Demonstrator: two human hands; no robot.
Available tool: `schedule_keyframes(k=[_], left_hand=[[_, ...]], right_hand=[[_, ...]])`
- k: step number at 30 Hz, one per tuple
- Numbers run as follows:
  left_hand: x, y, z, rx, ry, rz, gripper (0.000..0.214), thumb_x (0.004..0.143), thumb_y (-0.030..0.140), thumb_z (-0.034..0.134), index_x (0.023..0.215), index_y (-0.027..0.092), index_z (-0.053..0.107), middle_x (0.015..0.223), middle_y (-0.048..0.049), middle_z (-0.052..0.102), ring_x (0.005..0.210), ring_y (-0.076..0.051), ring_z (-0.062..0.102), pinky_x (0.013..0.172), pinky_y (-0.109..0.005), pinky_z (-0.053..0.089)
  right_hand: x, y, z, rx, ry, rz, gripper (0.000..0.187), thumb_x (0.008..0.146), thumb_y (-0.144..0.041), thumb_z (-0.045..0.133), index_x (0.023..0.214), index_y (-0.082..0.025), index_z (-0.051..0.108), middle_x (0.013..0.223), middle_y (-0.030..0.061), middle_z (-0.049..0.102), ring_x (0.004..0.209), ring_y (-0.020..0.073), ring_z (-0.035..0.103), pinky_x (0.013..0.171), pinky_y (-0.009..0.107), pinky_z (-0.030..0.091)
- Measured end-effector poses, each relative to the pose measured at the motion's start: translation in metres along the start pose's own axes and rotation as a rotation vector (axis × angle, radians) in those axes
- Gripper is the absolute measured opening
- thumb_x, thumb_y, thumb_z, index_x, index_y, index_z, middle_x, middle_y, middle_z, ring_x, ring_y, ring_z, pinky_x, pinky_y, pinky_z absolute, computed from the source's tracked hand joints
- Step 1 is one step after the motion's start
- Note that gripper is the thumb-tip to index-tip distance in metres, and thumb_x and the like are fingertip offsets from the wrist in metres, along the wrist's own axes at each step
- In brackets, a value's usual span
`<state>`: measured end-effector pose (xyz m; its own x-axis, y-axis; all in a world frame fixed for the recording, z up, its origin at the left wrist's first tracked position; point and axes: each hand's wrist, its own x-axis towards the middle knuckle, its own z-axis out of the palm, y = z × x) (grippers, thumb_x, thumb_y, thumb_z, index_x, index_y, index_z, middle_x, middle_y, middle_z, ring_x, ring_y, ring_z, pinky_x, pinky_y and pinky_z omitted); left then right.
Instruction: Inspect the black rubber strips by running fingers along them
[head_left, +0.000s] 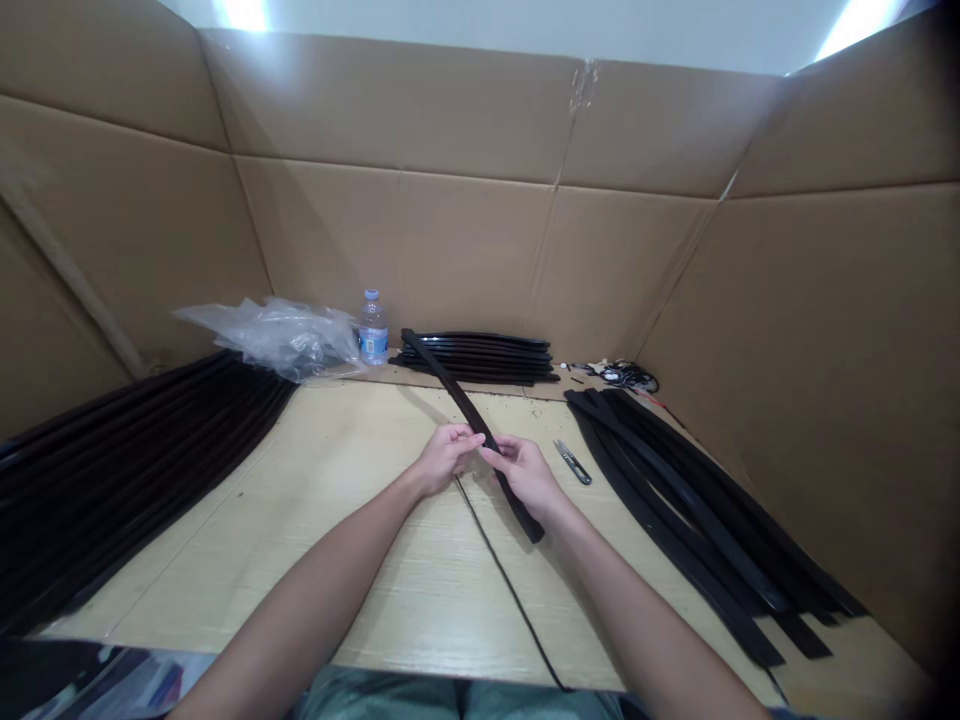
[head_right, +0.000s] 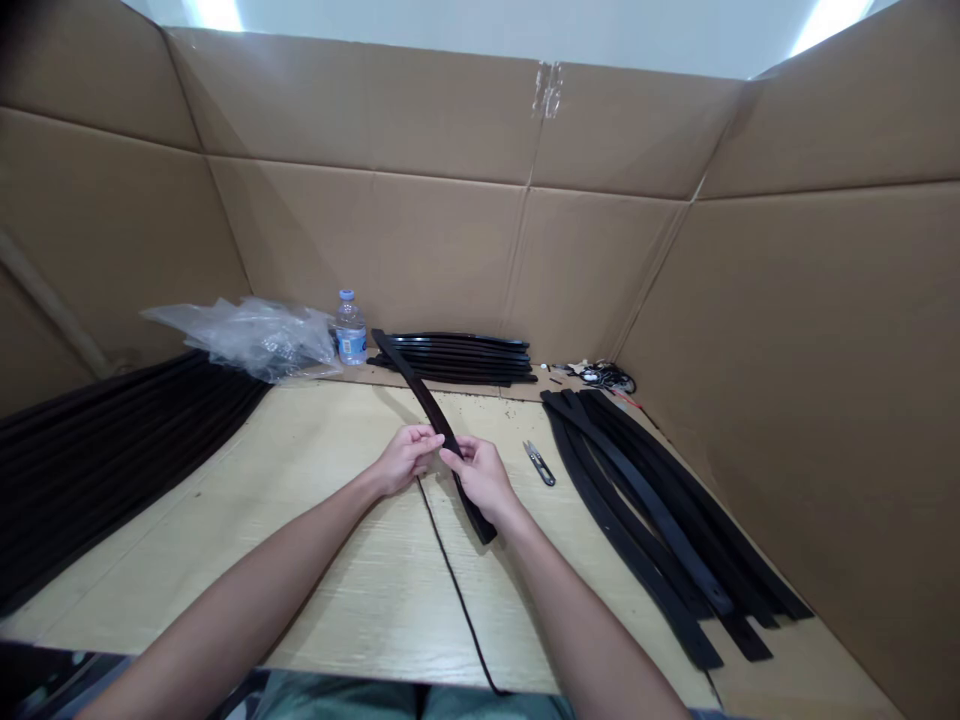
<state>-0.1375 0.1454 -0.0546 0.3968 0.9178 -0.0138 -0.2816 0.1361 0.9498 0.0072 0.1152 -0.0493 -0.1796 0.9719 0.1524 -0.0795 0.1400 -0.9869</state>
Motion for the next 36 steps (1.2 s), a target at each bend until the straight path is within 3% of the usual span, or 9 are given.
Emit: schedule_keyframes(k=[3,9,13,20,25,27,32,36], left_hand=[[0.0006,-0.0005,0.0003,-0.001,0.013,0.008,0.037,0.063,0.040,0.068,0.069,0.012,0.045,0.044,0.0096,0.032,0.034,0.004,0.020,0.038,-0.014,0.007],[0.0009,-0.0014,0.0000,0.017,0.003,0.011,0.036,0.064,0.040,0.068,0.068,0.013,0.043,0.043,0.0094,0.034,0.032,0.003,0.021,0.036,-0.014,0.009],[0.0014,-0.0021,0.0011,0.023,-0.007,0.013,0.036,0.065,0.041,0.066,0.069,0.013,0.044,0.047,0.0068,0.043,0.031,0.003,0.023,0.035,-0.014,0.009],[0.0035,-0.0035,0.0001,0.008,0.000,-0.003,0.038,0.067,0.044,0.064,0.075,0.012,0.046,0.061,0.0029,0.052,0.033,0.005,0.023,0.035,-0.015,0.008],[0.0039,-0.0013,-0.0016,-0.022,-0.007,-0.032,0.041,0.070,0.051,0.058,0.072,0.013,0.044,0.045,0.0102,0.026,0.033,0.003,0.016,0.037,-0.015,0.008],[0.0033,-0.0006,-0.0011,-0.025,-0.003,-0.032,0.041,0.069,0.052,0.058,0.073,0.013,0.045,0.045,0.0107,0.022,0.033,0.003,0.015,0.037,-0.014,0.008],[0.0018,-0.0013,0.0014,-0.001,0.005,-0.011,0.039,0.064,0.044,0.066,0.075,0.011,0.050,0.045,0.0089,0.032,0.034,0.003,0.022,0.038,-0.015,0.008],[0.0023,-0.0025,0.0010,0.005,0.006,-0.007,0.038,0.063,0.041,0.068,0.076,0.010,0.051,0.044,0.0088,0.034,0.033,0.003,0.021,0.038,-0.016,0.007]], right_hand=[[0.0006,0.0026,0.0012,-0.041,0.003,-0.093,0.030,0.067,-0.031,0.068,0.088,-0.011,0.064,0.087,0.0080,0.066,0.081,0.0183,0.061,0.072,0.029,0.048],[-0.0013,0.0018,0.0039,0.035,0.059,0.019,0.042,0.060,-0.032,0.074,0.089,-0.015,0.049,0.076,0.0017,0.062,0.053,0.0131,0.058,0.046,0.026,0.049],[-0.0021,0.0000,0.0050,0.028,0.062,0.013,0.042,0.065,-0.037,0.070,0.087,-0.019,0.040,0.066,-0.0023,0.060,0.042,0.0095,0.052,0.035,0.019,0.039],[0.0018,0.0040,0.0038,0.087,0.075,-0.024,0.031,0.075,-0.043,0.059,0.086,-0.019,0.043,0.073,0.0017,0.063,0.047,0.0099,0.052,0.039,0.020,0.038],[0.0038,0.0046,0.0026,0.115,0.088,0.022,0.030,0.073,-0.042,0.061,0.083,-0.019,0.045,0.071,0.0012,0.063,0.050,0.0115,0.053,0.041,0.021,0.037],[0.0042,0.0039,0.0018,0.116,0.086,0.026,0.029,0.072,-0.042,0.061,0.082,-0.019,0.046,0.071,0.0011,0.063,0.050,0.0115,0.052,0.042,0.021,0.037],[0.0027,-0.0001,0.0021,0.048,0.057,-0.001,0.031,0.068,-0.039,0.066,0.085,-0.016,0.052,0.070,0.0012,0.060,0.054,0.0104,0.051,0.046,0.021,0.036],[0.0006,-0.0031,0.0012,0.037,0.053,0.034,0.046,0.063,-0.033,0.072,0.102,-0.013,0.054,0.066,-0.0012,0.057,0.054,0.0090,0.048,0.050,0.022,0.038]])
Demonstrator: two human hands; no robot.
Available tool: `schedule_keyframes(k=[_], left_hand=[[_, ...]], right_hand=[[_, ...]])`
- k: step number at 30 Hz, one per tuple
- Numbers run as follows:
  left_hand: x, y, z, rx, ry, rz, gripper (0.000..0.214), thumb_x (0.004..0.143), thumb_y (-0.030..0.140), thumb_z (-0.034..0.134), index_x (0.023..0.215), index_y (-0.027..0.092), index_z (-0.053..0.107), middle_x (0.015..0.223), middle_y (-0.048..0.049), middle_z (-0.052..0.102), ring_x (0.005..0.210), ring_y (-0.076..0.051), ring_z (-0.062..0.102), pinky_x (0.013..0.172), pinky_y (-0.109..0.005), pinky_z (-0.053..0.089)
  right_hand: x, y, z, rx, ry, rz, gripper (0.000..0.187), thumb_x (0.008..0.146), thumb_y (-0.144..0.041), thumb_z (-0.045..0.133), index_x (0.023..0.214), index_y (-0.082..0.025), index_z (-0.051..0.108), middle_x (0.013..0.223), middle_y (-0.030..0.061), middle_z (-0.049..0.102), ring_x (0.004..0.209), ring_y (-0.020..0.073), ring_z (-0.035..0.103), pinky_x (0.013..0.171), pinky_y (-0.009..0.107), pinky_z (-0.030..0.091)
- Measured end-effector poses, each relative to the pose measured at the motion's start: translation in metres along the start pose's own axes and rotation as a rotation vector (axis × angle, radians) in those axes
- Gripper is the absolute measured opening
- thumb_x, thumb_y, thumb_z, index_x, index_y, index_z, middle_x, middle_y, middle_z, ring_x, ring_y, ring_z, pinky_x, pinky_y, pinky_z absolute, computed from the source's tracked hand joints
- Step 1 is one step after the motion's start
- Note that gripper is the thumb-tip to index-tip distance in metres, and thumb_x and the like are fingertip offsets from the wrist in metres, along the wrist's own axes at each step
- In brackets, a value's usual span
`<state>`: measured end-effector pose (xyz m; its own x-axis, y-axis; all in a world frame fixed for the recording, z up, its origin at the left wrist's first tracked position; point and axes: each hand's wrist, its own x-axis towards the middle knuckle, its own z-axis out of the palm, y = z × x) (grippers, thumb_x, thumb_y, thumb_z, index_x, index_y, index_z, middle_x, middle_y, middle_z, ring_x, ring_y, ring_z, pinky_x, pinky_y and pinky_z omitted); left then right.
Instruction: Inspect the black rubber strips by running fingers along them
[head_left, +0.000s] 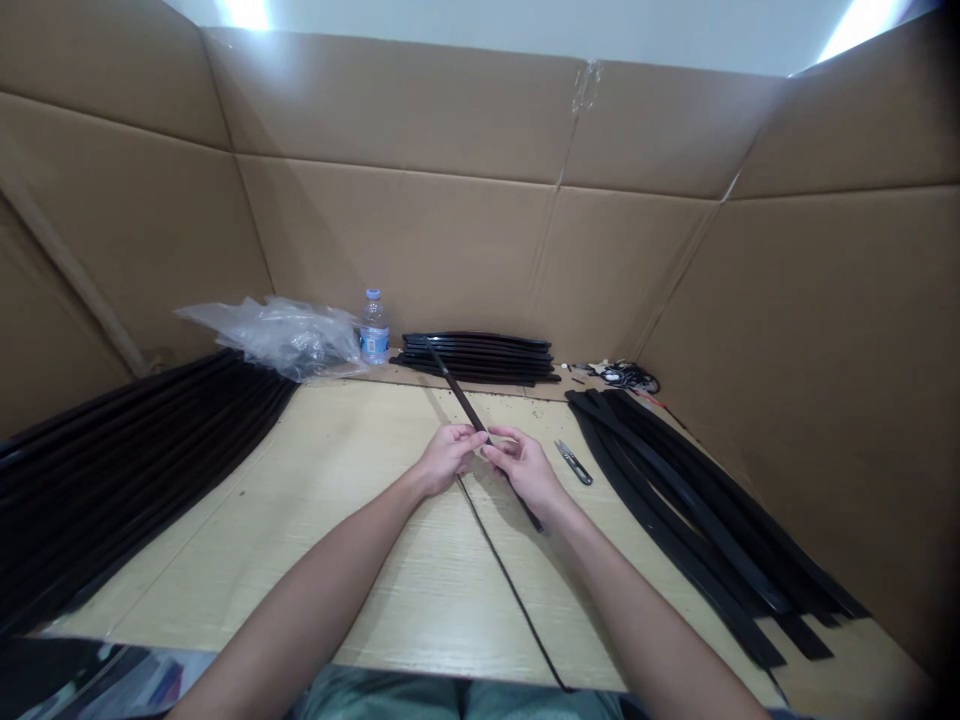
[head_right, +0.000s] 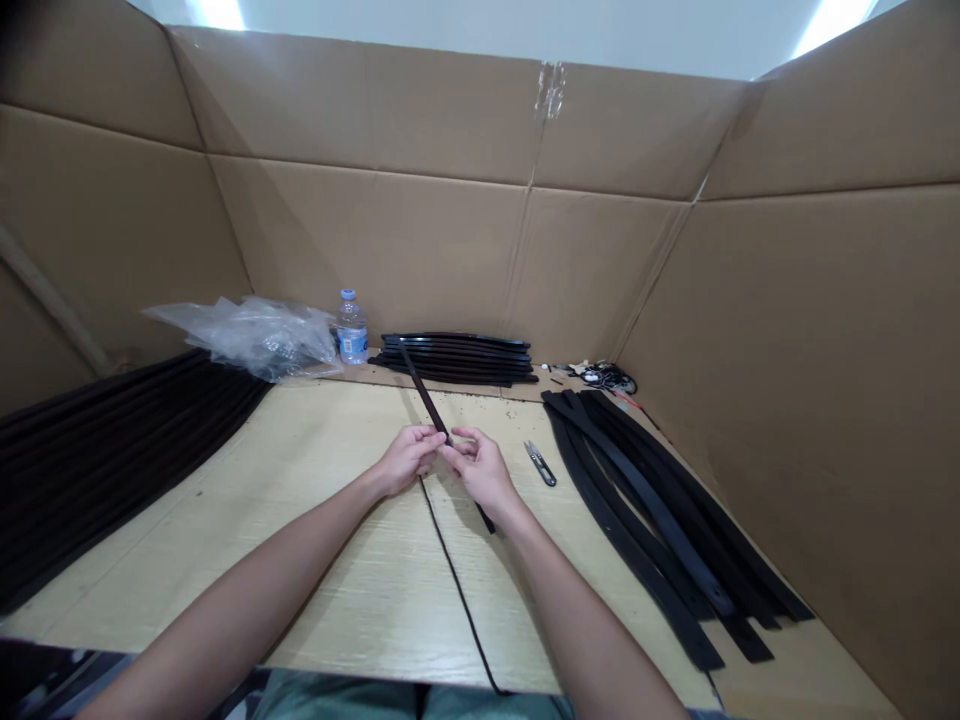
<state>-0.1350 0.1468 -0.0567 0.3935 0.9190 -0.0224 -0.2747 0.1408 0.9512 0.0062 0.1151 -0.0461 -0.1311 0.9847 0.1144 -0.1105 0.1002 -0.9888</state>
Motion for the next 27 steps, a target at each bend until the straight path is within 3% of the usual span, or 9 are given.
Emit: schedule_keyframes(k=[3,9,12,15,20,24,27], left_hand=[[0.001,0.000,-0.002,0.001,-0.022,-0.009,0.038,0.063,0.040,0.069,0.078,0.009,0.052,0.045,0.0080,0.038,0.033,0.003,0.023,0.039,-0.016,0.008],[0.000,0.000,-0.003,-0.002,-0.035,-0.011,0.037,0.059,0.037,0.072,0.069,0.010,0.048,0.044,0.0072,0.043,0.033,0.003,0.029,0.041,-0.014,0.014],[-0.002,0.001,-0.003,-0.001,-0.043,-0.005,0.039,0.057,0.037,0.073,0.072,0.009,0.050,0.054,0.0026,0.054,0.039,0.002,0.038,0.043,-0.013,0.020],[-0.003,0.002,-0.002,0.004,-0.054,-0.008,0.039,0.058,0.038,0.072,0.072,0.010,0.049,0.053,0.0035,0.053,0.036,0.003,0.032,0.040,-0.013,0.015],[-0.004,0.004,-0.003,0.013,-0.060,-0.013,0.035,0.063,0.038,0.069,0.072,0.011,0.047,0.048,0.0055,0.047,0.032,0.003,0.023,0.037,-0.014,0.009],[-0.004,0.005,-0.002,0.018,-0.052,-0.004,0.035,0.064,0.039,0.068,0.074,0.011,0.048,0.059,0.0001,0.058,0.032,0.004,0.025,0.036,-0.014,0.009],[-0.002,0.004,-0.001,0.014,-0.024,0.014,0.036,0.064,0.040,0.068,0.072,0.012,0.046,0.056,0.0026,0.055,0.032,0.004,0.023,0.036,-0.014,0.008]], right_hand=[[0.000,-0.001,-0.004,-0.006,-0.018,0.036,0.050,0.057,-0.027,0.077,0.101,-0.012,0.058,0.066,-0.0016,0.057,0.055,0.0084,0.049,0.053,0.022,0.039],[0.000,-0.002,-0.010,-0.052,-0.093,0.006,0.037,0.051,-0.022,0.079,0.082,-0.010,0.063,0.061,-0.0030,0.056,0.052,0.0065,0.049,0.050,0.020,0.040],[-0.002,-0.004,-0.010,-0.047,-0.097,-0.010,0.038,0.051,-0.024,0.080,0.080,-0.012,0.059,0.064,-0.0022,0.057,0.053,0.0092,0.054,0.050,0.022,0.046],[-0.005,-0.004,-0.010,-0.003,-0.144,-0.001,0.040,0.056,-0.030,0.078,0.081,-0.016,0.049,0.070,-0.0014,0.058,0.053,0.0126,0.058,0.046,0.026,0.050],[-0.005,-0.006,-0.011,-0.021,-0.234,-0.039,0.037,0.069,-0.037,0.068,0.082,-0.020,0.038,0.059,-0.0068,0.054,0.040,0.0083,0.050,0.034,0.018,0.039],[-0.002,-0.010,-0.009,-0.023,-0.170,-0.035,0.031,0.076,-0.044,0.058,0.084,-0.020,0.040,0.070,-0.0029,0.060,0.040,0.0059,0.046,0.032,0.015,0.032],[0.001,-0.009,-0.007,0.019,-0.108,0.008,0.032,0.075,-0.048,0.056,0.080,-0.019,0.043,0.067,-0.0024,0.060,0.038,0.0069,0.045,0.031,0.017,0.030]])
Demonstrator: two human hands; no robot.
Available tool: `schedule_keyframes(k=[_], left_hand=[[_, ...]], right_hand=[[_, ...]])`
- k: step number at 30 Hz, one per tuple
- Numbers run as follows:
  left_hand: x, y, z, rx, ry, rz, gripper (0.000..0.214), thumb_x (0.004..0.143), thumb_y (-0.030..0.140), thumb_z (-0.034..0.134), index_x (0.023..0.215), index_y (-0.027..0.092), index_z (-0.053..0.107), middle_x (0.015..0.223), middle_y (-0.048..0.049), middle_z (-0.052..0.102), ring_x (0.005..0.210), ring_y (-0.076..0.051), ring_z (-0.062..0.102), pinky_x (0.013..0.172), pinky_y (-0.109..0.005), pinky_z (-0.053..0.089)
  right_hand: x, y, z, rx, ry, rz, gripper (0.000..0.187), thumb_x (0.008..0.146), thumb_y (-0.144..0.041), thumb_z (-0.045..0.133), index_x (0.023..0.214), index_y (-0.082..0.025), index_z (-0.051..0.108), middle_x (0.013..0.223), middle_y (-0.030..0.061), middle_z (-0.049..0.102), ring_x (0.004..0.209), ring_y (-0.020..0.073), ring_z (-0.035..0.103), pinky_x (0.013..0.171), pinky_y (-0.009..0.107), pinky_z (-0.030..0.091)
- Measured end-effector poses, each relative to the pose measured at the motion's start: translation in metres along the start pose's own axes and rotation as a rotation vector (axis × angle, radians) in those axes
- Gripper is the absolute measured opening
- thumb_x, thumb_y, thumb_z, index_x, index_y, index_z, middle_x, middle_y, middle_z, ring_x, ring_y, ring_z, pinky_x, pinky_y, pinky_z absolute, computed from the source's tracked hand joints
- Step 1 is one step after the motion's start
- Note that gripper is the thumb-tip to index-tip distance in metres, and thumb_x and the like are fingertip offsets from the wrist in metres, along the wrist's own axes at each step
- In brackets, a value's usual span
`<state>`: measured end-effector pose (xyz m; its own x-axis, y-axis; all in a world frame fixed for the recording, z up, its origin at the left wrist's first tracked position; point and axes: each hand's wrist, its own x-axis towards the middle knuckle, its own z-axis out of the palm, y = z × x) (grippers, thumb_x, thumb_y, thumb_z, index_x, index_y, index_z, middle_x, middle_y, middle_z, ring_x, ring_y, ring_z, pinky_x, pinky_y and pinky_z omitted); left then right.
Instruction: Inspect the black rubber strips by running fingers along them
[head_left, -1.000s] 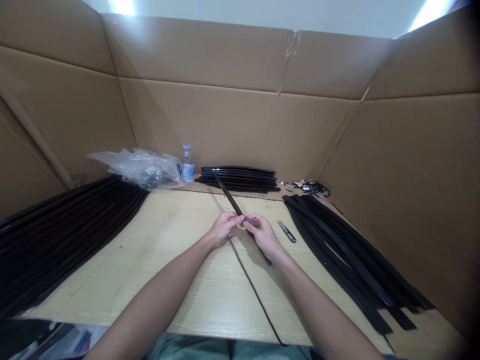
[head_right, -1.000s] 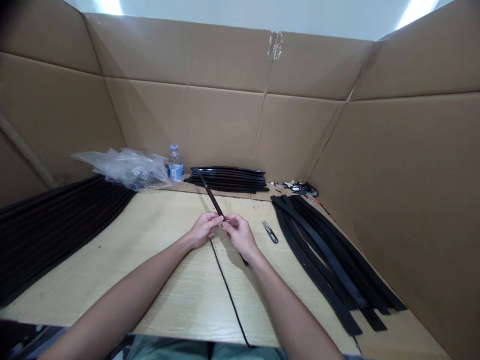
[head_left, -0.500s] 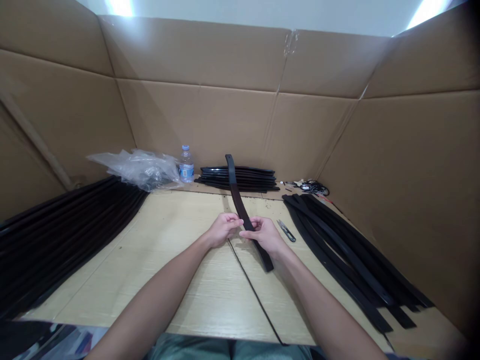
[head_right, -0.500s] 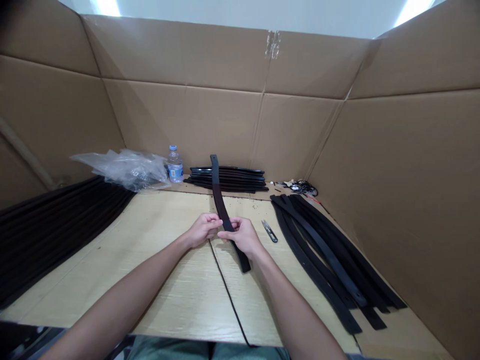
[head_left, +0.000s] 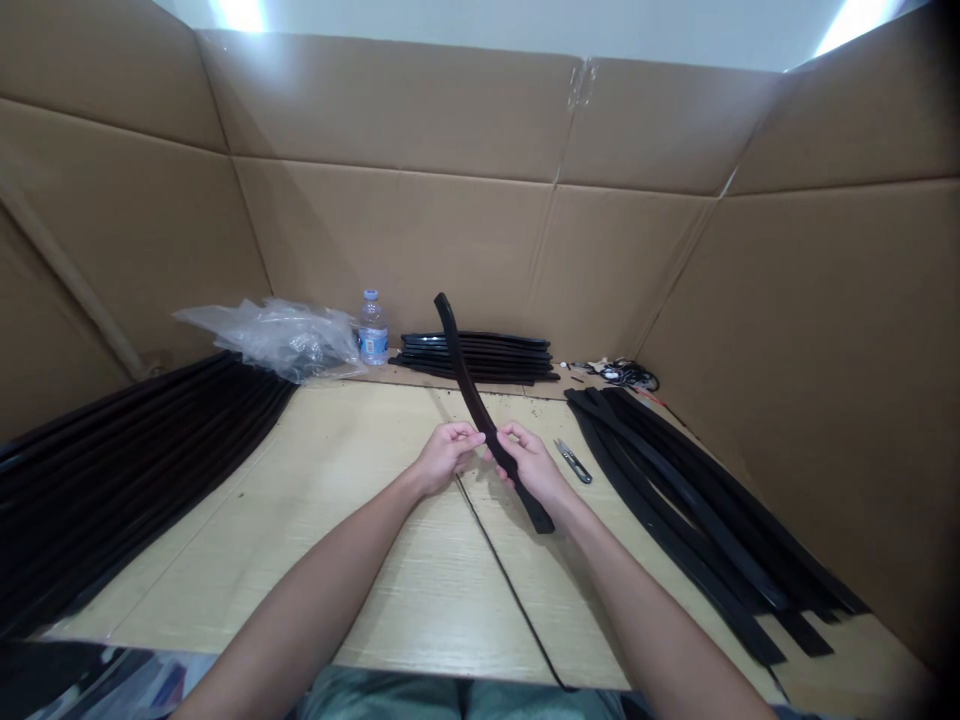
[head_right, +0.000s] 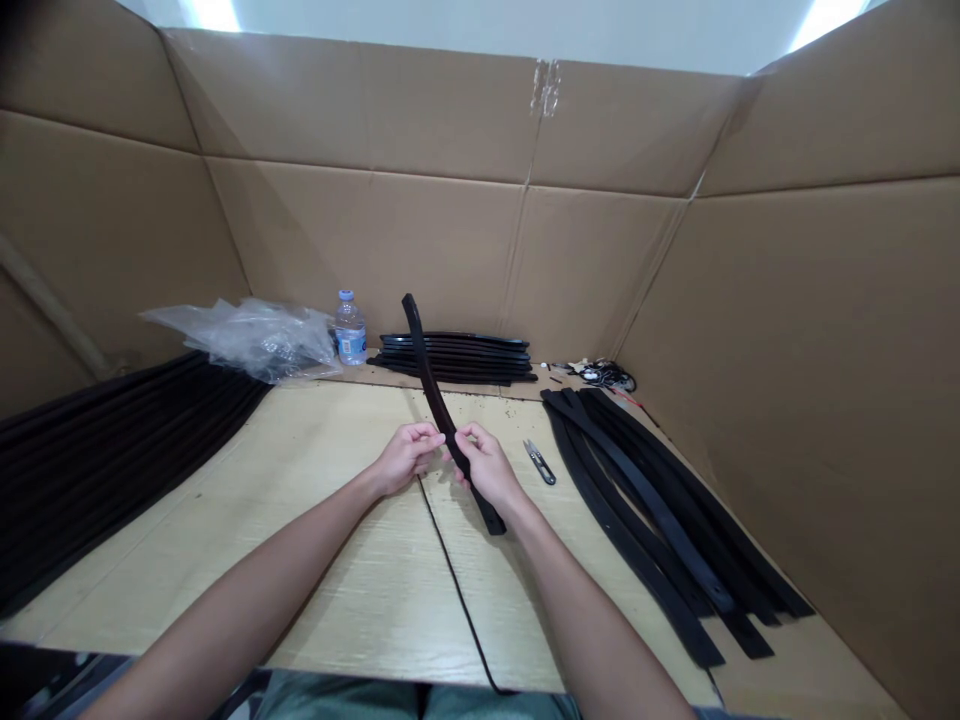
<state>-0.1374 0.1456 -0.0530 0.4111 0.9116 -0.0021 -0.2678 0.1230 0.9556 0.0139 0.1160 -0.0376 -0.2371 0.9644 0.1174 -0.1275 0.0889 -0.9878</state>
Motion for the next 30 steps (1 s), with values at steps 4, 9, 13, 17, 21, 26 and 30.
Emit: schedule_keyframes(k=[4,9,13,17,21,26,30], left_hand=[[0.001,-0.001,0.000,-0.002,0.021,0.010,0.037,0.062,0.040,0.069,0.072,0.012,0.048,0.045,0.0077,0.042,0.032,0.003,0.022,0.036,-0.014,0.009],[0.001,-0.004,-0.002,0.009,0.037,0.013,0.037,0.061,0.040,0.070,0.073,0.011,0.051,0.041,0.0094,0.032,0.032,0.002,0.024,0.036,-0.014,0.010],[0.001,-0.005,-0.002,0.012,0.053,0.021,0.038,0.059,0.039,0.072,0.070,0.011,0.050,0.041,0.0096,0.032,0.032,0.003,0.023,0.037,-0.014,0.010],[-0.001,-0.001,0.002,0.015,0.013,0.026,0.036,0.063,0.040,0.068,0.073,0.009,0.052,0.044,0.0063,0.042,0.031,0.003,0.026,0.037,-0.013,0.011],[-0.003,0.001,0.004,0.022,-0.015,0.020,0.036,0.065,0.041,0.065,0.072,0.009,0.051,0.049,0.0042,0.047,0.031,0.002,0.029,0.036,-0.014,0.012],[-0.003,0.000,0.004,0.032,-0.021,0.016,0.036,0.066,0.043,0.063,0.073,0.010,0.049,0.053,0.0033,0.051,0.031,0.004,0.025,0.035,-0.014,0.010],[-0.004,0.000,0.007,0.046,-0.026,0.013,0.037,0.067,0.044,0.062,0.076,0.009,0.052,0.058,0.0000,0.056,0.032,0.004,0.027,0.035,-0.013,0.010]], right_hand=[[0.003,0.004,0.000,0.006,0.057,-0.007,0.034,0.070,-0.047,0.061,0.082,-0.017,0.050,0.065,-0.0010,0.061,0.041,0.0081,0.046,0.035,0.019,0.033],[0.001,0.007,-0.003,-0.088,0.040,-0.069,0.034,0.067,-0.034,0.070,0.092,-0.012,0.062,0.081,0.0054,0.067,0.070,0.0144,0.060,0.064,0.025,0.046],[0.000,0.009,-0.003,-0.115,-0.006,-0.087,0.030,0.067,-0.034,0.070,0.087,-0.012,0.064,0.086,0.0061,0.067,0.076,0.0165,0.061,0.072,0.029,0.048],[-0.001,0.012,0.003,-0.037,0.010,-0.085,0.032,0.067,-0.038,0.070,0.085,-0.015,0.055,0.072,0.0019,0.064,0.054,0.0130,0.059,0.052,0.026,0.048],[-0.003,0.012,0.008,0.022,0.010,-0.093,0.036,0.068,-0.039,0.069,0.084,-0.019,0.044,0.071,0.0002,0.064,0.046,0.0110,0.056,0.038,0.020,0.040],[-0.002,0.013,0.008,0.069,0.046,-0.090,0.030,0.079,-0.047,0.055,0.081,-0.018,0.045,0.068,0.0010,0.063,0.042,0.0082,0.049,0.035,0.018,0.035],[-0.002,0.013,0.009,0.090,0.093,-0.056,0.035,0.078,-0.052,0.054,0.074,-0.018,0.045,0.061,-0.0003,0.060,0.039,0.0080,0.046,0.032,0.018,0.032]])
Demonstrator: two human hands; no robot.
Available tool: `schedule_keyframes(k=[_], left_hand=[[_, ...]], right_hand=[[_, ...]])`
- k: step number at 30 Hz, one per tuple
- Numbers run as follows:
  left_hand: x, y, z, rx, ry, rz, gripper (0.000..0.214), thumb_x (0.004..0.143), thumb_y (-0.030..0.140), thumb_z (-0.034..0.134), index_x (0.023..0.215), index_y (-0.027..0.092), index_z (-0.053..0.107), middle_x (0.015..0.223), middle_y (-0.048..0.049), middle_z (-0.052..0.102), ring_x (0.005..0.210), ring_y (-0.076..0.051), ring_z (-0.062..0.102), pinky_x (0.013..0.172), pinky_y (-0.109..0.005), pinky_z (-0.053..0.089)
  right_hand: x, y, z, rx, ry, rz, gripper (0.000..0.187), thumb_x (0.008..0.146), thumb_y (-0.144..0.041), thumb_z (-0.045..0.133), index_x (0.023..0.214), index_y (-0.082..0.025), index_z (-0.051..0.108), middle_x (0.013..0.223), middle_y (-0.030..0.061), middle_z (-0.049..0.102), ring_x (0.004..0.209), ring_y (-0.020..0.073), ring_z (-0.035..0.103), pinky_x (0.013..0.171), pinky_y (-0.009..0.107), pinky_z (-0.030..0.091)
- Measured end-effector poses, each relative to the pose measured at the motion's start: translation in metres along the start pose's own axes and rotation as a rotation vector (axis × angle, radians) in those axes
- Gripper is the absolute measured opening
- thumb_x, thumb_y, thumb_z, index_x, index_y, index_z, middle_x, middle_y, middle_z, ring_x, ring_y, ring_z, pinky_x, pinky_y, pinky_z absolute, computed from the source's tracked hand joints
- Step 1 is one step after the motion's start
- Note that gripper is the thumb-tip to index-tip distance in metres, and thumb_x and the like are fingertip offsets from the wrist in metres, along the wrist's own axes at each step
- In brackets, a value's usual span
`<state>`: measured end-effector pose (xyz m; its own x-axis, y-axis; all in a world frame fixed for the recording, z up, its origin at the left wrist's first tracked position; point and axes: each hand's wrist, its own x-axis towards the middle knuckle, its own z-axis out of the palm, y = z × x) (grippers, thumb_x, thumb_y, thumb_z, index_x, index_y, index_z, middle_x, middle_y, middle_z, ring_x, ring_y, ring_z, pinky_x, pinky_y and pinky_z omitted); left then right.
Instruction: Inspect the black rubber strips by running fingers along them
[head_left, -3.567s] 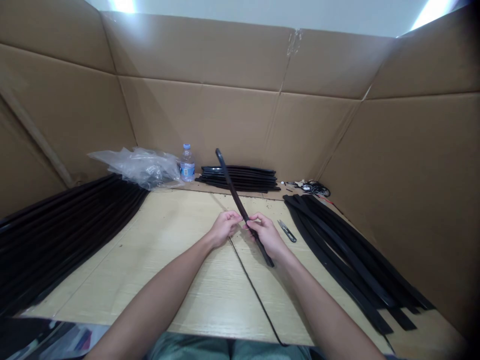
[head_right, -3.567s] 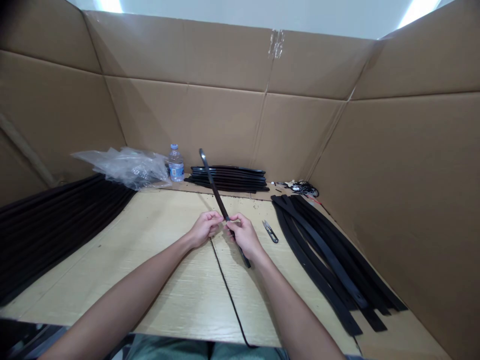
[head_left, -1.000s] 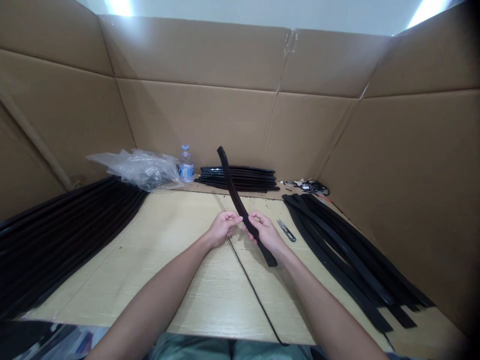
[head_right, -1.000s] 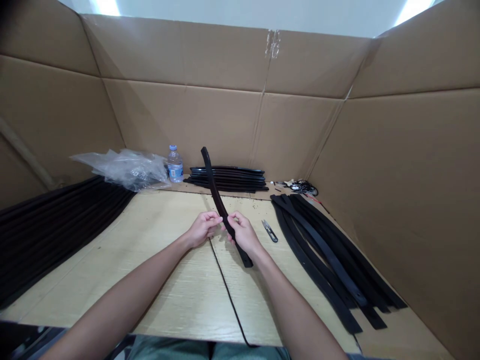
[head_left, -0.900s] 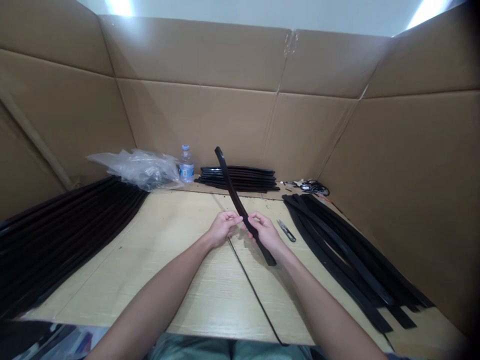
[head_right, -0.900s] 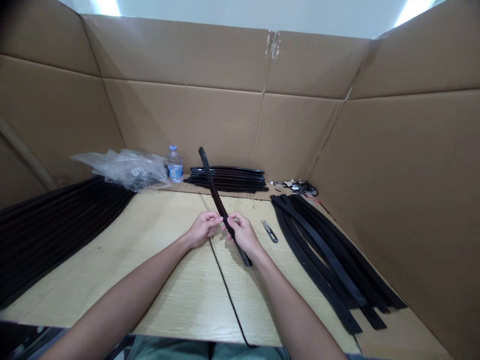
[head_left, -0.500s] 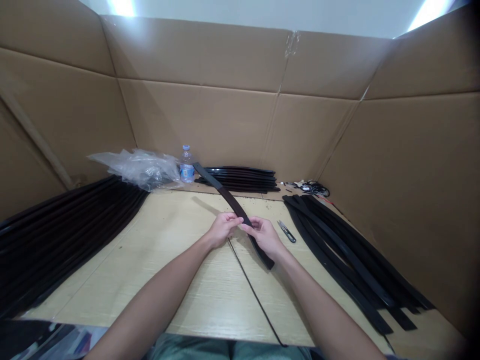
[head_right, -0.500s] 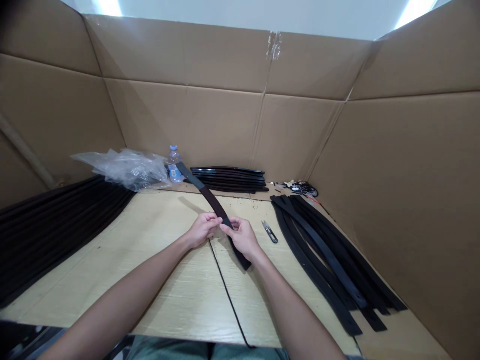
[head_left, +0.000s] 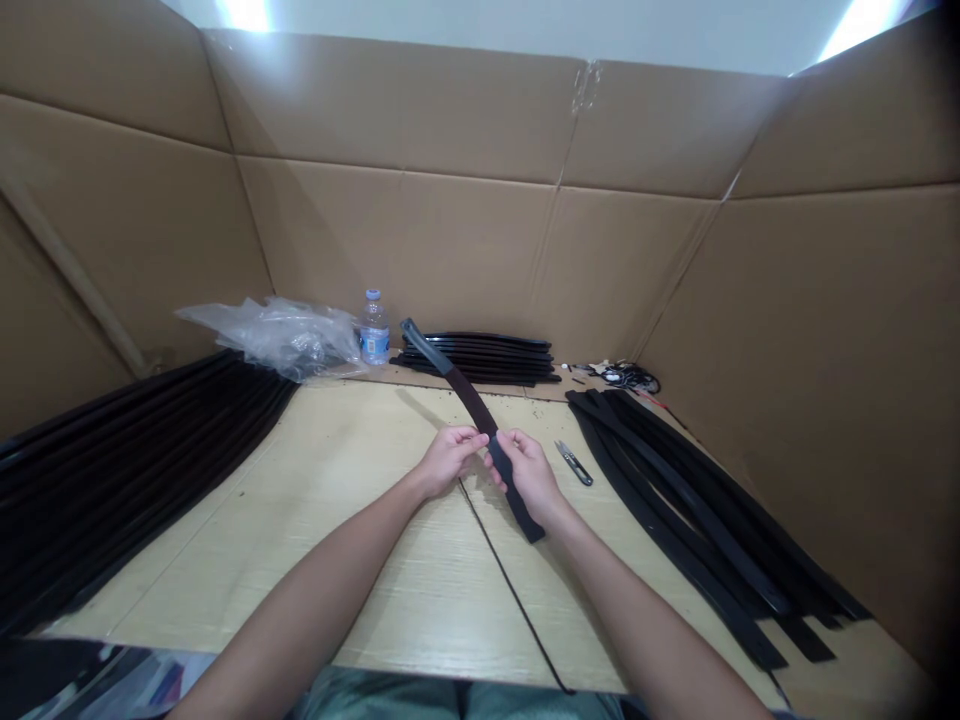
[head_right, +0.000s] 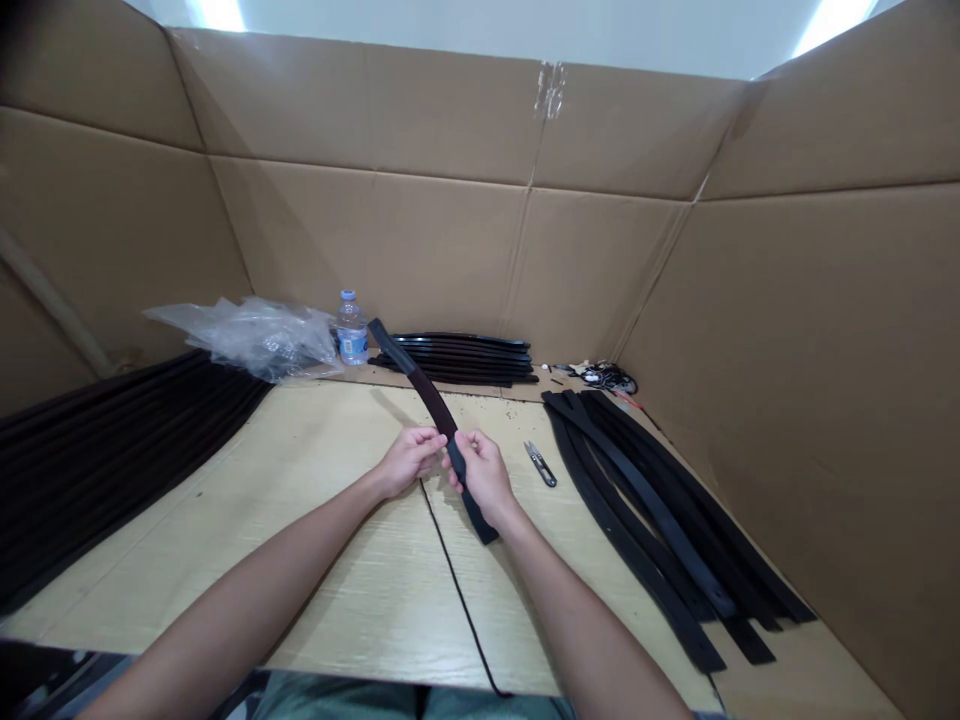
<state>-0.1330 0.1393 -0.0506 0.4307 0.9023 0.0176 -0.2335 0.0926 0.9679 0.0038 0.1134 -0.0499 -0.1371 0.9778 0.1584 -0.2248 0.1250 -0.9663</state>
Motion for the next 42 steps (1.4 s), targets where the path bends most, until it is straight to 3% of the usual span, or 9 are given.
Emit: schedule_keyframes(k=[7,14,17,21,25,32,37,42], left_hand=[[0.001,-0.001,0.002,-0.040,0.004,0.024,0.036,0.068,0.043,0.062,0.073,0.010,0.049,0.059,-0.0010,0.058,0.032,0.002,0.030,0.036,-0.015,0.012],[0.006,-0.007,-0.005,-0.062,0.068,0.041,0.036,0.067,0.044,0.063,0.072,0.011,0.048,0.050,0.0051,0.045,0.032,0.003,0.022,0.036,-0.015,0.008],[0.007,-0.008,-0.007,-0.081,0.057,0.026,0.035,0.068,0.043,0.063,0.073,0.012,0.049,0.044,0.0090,0.028,0.033,0.003,0.018,0.036,-0.014,0.009],[0.006,-0.008,-0.011,-0.122,0.037,0.006,0.033,0.069,0.042,0.062,0.072,0.014,0.045,0.047,0.0101,0.020,0.034,0.002,0.015,0.036,-0.013,0.011],[0.006,-0.008,-0.013,-0.140,0.037,0.010,0.030,0.067,0.037,0.063,0.074,0.013,0.047,0.048,0.0099,0.020,0.036,0.003,0.015,0.037,-0.013,0.010],[0.005,-0.009,-0.010,-0.096,0.061,0.033,0.029,0.064,0.034,0.067,0.077,0.011,0.054,0.043,0.0099,0.022,0.035,0.002,0.016,0.038,-0.014,0.010],[0.006,-0.009,-0.009,-0.066,0.081,0.043,0.029,0.064,0.035,0.067,0.076,0.011,0.055,0.042,0.0093,0.027,0.034,0.002,0.019,0.039,-0.015,0.009],[0.002,-0.006,-0.005,-0.036,0.080,0.051,0.031,0.063,0.036,0.067,0.071,0.009,0.055,0.040,0.0080,0.032,0.034,0.002,0.022,0.041,-0.015,0.009]], right_hand=[[0.000,-0.003,0.001,0.026,0.023,0.011,0.037,0.076,-0.053,0.055,0.069,-0.018,0.045,0.061,0.0011,0.060,0.041,0.0089,0.046,0.035,0.020,0.032],[0.003,0.000,-0.004,-0.040,0.034,-0.074,0.031,0.073,-0.045,0.063,0.071,-0.017,0.051,0.072,0.0027,0.063,0.053,0.0106,0.052,0.047,0.022,0.039],[0.004,0.000,-0.006,-0.065,0.049,-0.078,0.030,0.069,-0.040,0.068,0.080,-0.015,0.056,0.074,0.0035,0.065,0.058,0.0115,0.055,0.055,0.024,0.043],[0.006,0.001,-0.007,-0.059,0.052,-0.011,0.050,0.063,-0.034,0.073,0.105,-0.014,0.056,0.081,0.0050,0.068,0.069,0.0154,0.061,0.068,0.029,0.048],[0.006,0.001,-0.009,-0.120,0.006,-0.029,0.041,0.064,-0.031,0.073,0.099,-0.011,0.063,0.097,0.0100,0.068,0.086,0.0194,0.062,0.081,0.032,0.048],[0.008,0.000,-0.015,-0.104,0.025,-0.024,0.034,0.060,-0.031,0.076,0.085,-0.012,0.065,0.081,0.0064,0.067,0.062,0.0141,0.061,0.052,0.025,0.053],[0.005,-0.001,-0.013,-0.070,0.043,0.023,0.036,0.057,-0.032,0.078,0.079,-0.013,0.057,0.068,0.0003,0.061,0.049,0.0123,0.060,0.046,0.026,0.055],[0.002,-0.004,-0.010,-0.083,0.056,0.078,0.041,0.055,-0.034,0.079,0.078,-0.014,0.051,0.065,-0.0013,0.057,0.051,0.0170,0.064,0.048,0.029,0.057]])
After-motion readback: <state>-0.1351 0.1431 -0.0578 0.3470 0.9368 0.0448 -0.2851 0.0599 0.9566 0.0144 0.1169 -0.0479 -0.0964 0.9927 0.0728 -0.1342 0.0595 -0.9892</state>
